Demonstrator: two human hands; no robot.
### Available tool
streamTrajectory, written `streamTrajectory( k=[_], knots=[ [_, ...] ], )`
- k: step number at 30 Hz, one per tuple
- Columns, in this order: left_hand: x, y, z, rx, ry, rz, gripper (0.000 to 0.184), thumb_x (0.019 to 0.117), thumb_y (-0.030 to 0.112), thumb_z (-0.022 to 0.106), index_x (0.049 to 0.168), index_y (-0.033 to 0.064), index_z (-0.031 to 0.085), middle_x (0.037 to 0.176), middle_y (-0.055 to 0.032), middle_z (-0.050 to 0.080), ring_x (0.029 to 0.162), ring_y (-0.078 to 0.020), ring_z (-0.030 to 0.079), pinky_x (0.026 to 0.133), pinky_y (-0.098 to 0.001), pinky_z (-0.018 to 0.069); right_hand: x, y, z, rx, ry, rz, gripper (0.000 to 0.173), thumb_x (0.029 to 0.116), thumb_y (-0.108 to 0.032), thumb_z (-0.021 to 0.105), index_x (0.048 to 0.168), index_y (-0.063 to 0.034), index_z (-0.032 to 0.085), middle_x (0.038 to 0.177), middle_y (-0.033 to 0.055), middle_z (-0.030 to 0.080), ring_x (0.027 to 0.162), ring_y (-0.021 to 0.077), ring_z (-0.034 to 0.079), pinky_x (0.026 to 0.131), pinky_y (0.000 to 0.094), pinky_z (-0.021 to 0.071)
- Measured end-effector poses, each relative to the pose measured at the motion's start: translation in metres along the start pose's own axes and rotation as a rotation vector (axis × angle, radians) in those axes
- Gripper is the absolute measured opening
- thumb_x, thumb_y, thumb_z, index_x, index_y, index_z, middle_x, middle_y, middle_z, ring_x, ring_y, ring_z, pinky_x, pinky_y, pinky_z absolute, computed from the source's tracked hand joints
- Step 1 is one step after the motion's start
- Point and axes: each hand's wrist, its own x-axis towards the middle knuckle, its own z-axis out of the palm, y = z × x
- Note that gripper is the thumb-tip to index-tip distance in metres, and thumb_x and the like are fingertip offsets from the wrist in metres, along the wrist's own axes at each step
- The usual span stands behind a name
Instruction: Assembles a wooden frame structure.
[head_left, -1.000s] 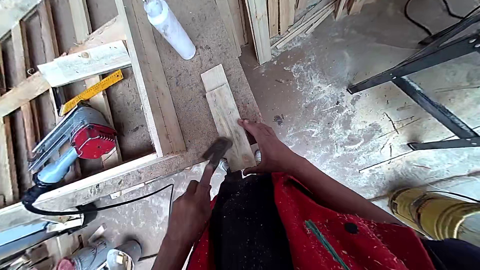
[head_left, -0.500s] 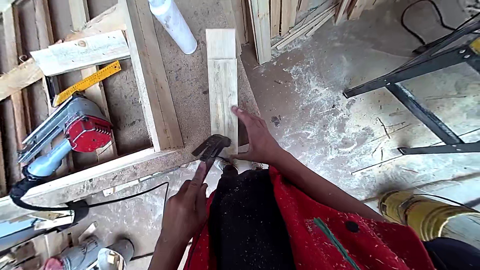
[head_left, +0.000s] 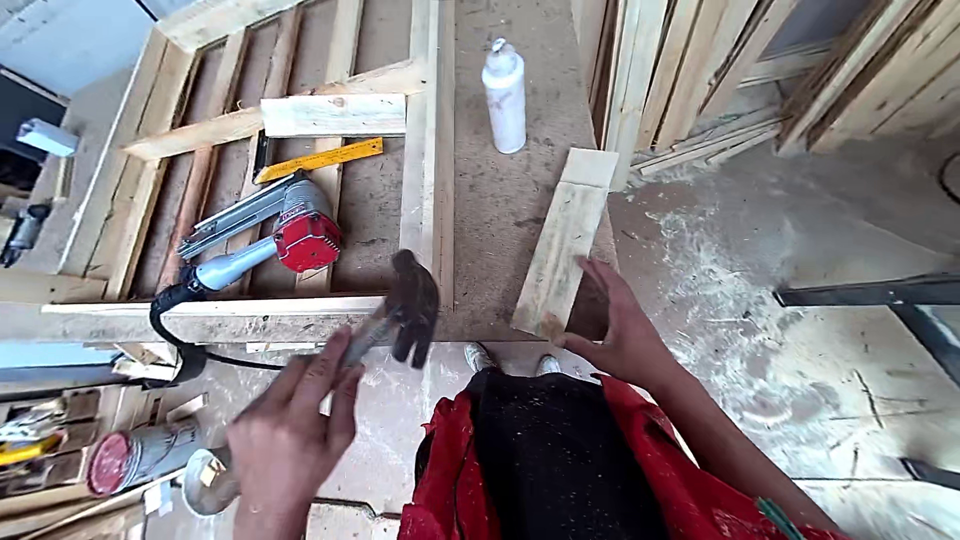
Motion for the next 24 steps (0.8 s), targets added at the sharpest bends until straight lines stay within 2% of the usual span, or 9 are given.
streamTrajectory(
  k=[3,6,9,11,13,17,20,22,24],
  knots=[
    [0.022,-0.033,-0.008,0.127,-0.059,-0.098,0.048,0.0993,0.044,0.055,0.138,0.0189,0.067,0.097,-0.0137,0.071,0.07,-0.0337,0.067,0.052,-0.0549,0.0487,0.023,-0.01,-0.012,-0.234,-0.087,-0.22,0.123,0.0631,-0.076,0.079,0.156,-0.0074,0.037,0.163,0.0149,0.037,0.151,0.0363,0.034,0.117,0.0618,0.0346],
    [0.055,-0.062,-0.004,0.223,-0.171,-0.112,0.039,0.0995,0.037,0.058,0.134,0.0226,0.068,0.101,-0.0158,0.071,0.078,-0.0419,0.069,0.056,-0.0631,0.0492,0.062,-0.027,-0.03,-0.501,-0.381,-0.471,0.128,0.0538,-0.065,0.091,0.16,-0.0198,0.036,0.167,0.0058,0.032,0.155,0.0306,0.027,0.124,0.0593,0.024],
    [0.089,-0.079,0.008,0.311,-0.271,-0.048,0.031,0.0923,0.028,0.073,0.123,0.0253,0.074,0.095,-0.0131,0.072,0.077,-0.0395,0.07,0.057,-0.0605,0.0514,0.094,-0.036,-0.034,-0.701,-0.558,-0.605,0.132,0.046,-0.036,0.103,0.16,-0.0221,0.037,0.164,0.0052,0.039,0.152,0.028,0.035,0.123,0.0624,0.0232],
    [0.105,-0.085,0.018,0.318,-0.293,0.026,0.031,0.0876,0.026,0.079,0.118,0.0259,0.075,0.092,-0.0116,0.072,0.077,-0.0374,0.07,0.059,-0.0583,0.0537,0.104,-0.034,-0.031,-0.767,-0.599,-0.664,0.107,0.0611,-0.016,0.097,0.155,-0.0207,0.045,0.159,0.0058,0.046,0.149,0.029,0.039,0.122,0.0619,0.0264],
    [0.119,-0.09,0.03,0.282,-0.254,0.133,0.027,0.0829,0.022,0.083,0.11,0.0223,0.078,0.089,-0.0109,0.072,0.078,-0.036,0.071,0.06,-0.0565,0.0553,0.112,-0.033,-0.028,-0.783,-0.612,-0.666,0.084,0.0769,-0.006,0.086,0.152,-0.0206,0.051,0.155,0.0058,0.052,0.146,0.0294,0.044,0.12,0.0602,0.031],
    [0.156,-0.116,0.054,0.303,-0.245,0.298,0.013,0.0846,0.024,0.081,0.098,0.0257,0.079,0.091,-0.0005,0.074,0.09,-0.0246,0.071,0.082,-0.049,0.0555,0.122,-0.036,-0.017,-0.721,-0.604,-0.586,0.085,0.0741,0.0,0.084,0.15,-0.0198,0.052,0.15,0.0042,0.057,0.141,0.0282,0.051,0.118,0.0577,0.0372],
    [0.203,-0.142,0.05,0.196,-0.33,0.258,0.013,0.0922,0.023,0.074,0.105,0.0244,0.077,0.103,0.0005,0.075,0.101,-0.0238,0.07,0.096,-0.0524,0.0524,0.124,-0.029,-0.01,-0.651,-0.558,-0.54,0.095,0.068,-0.001,0.087,0.153,-0.0164,0.047,0.154,0.006,0.053,0.144,0.0282,0.048,0.119,0.0542,0.0384],
    [0.25,-0.169,0.045,0.023,-0.312,0.157,0.022,0.1,0.031,0.065,0.118,0.0225,0.075,0.109,-0.0055,0.074,0.1,-0.0303,0.072,0.085,-0.06,0.0574,0.121,-0.029,-0.007,-0.638,-0.526,-0.477,0.101,0.066,0.001,0.087,0.156,-0.0168,0.043,0.158,0.0039,0.048,0.148,0.0258,0.043,0.121,0.0519,0.0359],
    [0.3,-0.193,0.053,-0.044,-0.228,0.058,0.03,0.1017,0.031,0.062,0.127,0.0164,0.071,0.115,-0.0128,0.072,0.102,-0.0371,0.07,0.081,-0.0659,0.0563,0.109,-0.031,-0.003,-0.64,-0.45,-0.429,0.101,0.0646,0.004,0.084,0.156,-0.0167,0.044,0.159,0.0011,0.047,0.149,0.0234,0.041,0.121,0.0515,0.0365]
  ],
)
